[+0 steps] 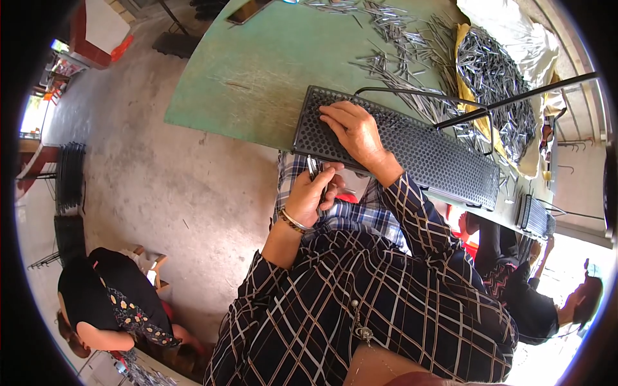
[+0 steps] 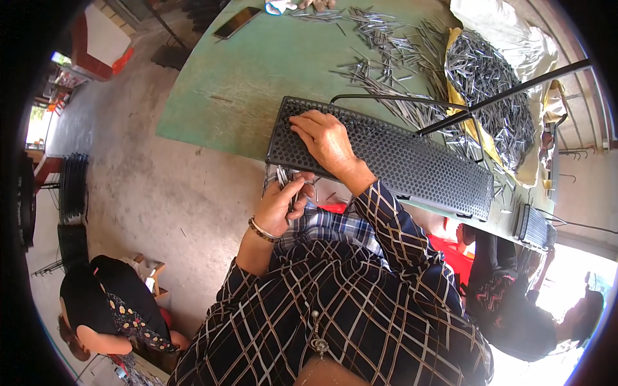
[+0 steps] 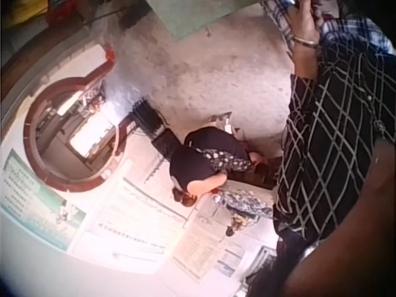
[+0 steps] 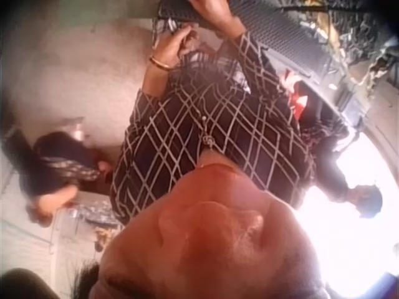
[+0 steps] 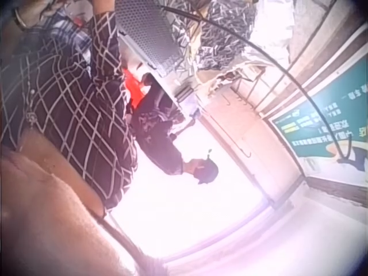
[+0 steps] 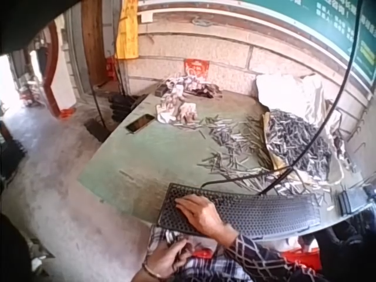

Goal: Sorting small metal pins and placing them into a perforated tray for assembly.

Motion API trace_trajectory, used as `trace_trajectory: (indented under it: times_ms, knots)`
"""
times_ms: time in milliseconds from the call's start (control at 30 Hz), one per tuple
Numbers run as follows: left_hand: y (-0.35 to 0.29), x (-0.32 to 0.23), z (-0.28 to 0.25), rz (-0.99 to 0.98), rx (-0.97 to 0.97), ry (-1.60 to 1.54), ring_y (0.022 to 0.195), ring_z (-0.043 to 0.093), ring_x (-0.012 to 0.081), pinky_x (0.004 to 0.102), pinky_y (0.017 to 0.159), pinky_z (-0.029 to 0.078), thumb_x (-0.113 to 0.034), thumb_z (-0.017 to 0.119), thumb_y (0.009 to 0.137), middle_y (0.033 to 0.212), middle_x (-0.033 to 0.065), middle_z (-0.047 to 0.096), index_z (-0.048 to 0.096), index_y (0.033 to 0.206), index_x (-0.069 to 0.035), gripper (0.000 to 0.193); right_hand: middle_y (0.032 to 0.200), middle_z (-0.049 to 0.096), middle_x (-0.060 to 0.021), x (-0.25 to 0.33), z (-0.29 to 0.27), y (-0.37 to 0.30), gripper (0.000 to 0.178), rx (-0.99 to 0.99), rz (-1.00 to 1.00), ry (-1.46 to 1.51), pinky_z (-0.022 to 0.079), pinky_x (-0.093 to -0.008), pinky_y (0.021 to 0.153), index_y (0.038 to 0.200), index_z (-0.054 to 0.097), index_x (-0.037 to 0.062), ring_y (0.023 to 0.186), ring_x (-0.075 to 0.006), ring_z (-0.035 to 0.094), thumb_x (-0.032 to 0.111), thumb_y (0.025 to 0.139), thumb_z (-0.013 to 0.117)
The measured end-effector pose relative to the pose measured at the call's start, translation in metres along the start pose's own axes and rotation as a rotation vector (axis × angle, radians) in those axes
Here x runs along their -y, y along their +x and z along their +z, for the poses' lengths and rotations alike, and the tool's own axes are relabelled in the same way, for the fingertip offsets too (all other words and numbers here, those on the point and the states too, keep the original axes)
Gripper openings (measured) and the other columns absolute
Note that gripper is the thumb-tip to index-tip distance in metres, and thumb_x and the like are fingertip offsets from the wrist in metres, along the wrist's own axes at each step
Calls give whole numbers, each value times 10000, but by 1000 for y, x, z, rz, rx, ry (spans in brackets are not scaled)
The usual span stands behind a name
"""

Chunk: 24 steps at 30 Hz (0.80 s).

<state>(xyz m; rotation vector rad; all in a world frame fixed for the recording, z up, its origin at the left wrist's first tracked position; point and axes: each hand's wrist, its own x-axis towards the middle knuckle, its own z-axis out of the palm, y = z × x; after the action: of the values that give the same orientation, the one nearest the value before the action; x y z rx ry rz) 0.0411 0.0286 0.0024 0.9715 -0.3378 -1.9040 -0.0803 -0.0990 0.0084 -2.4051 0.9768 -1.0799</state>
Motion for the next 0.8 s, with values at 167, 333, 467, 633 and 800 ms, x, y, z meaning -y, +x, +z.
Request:
trace_trajectory:
  times_ms: [167,333,467,633,800]
  knots:
    - [1,1,0,21,16,-20,536,424,39,175,405,285,-196,513,928,791,49,571,562,1091,-32,236,891,625,-127,3,-1,1,177,13,-17,-52,500,-367,702,953,662,29,803,-313,604,70,781,652]
    - [1,-6,2,38,71,-57,536,415,40,171,419,283,-176,498,929,809,52,566,548,1118,-26,247,811,641,-107,12,-17,-3,175,72,279,280,487,-294,568,919,672,10,662,-200,623,154,820,664]
    - [-2,-11,11,42,125,-45,536,409,39,172,422,288,-186,491,939,813,51,560,538,1031,-23,193,742,652,-86,34,-37,-16,253,411,639,649,473,-262,503,891,670,-39,605,-103,594,212,856,657]
    - [0,-6,15,20,220,45,546,421,39,173,433,308,-195,508,941,825,54,571,521,955,-31,166,700,614,-40,35,-45,-30,191,430,752,839,443,-225,493,883,661,-44,567,-78,554,144,868,633]
    - [3,-4,18,12,194,42,575,452,38,174,429,319,-204,517,937,822,55,580,527,961,-47,159,743,652,-69,35,-53,-37,193,410,821,813,475,-238,553,920,660,-55,616,-87,581,123,854,628]
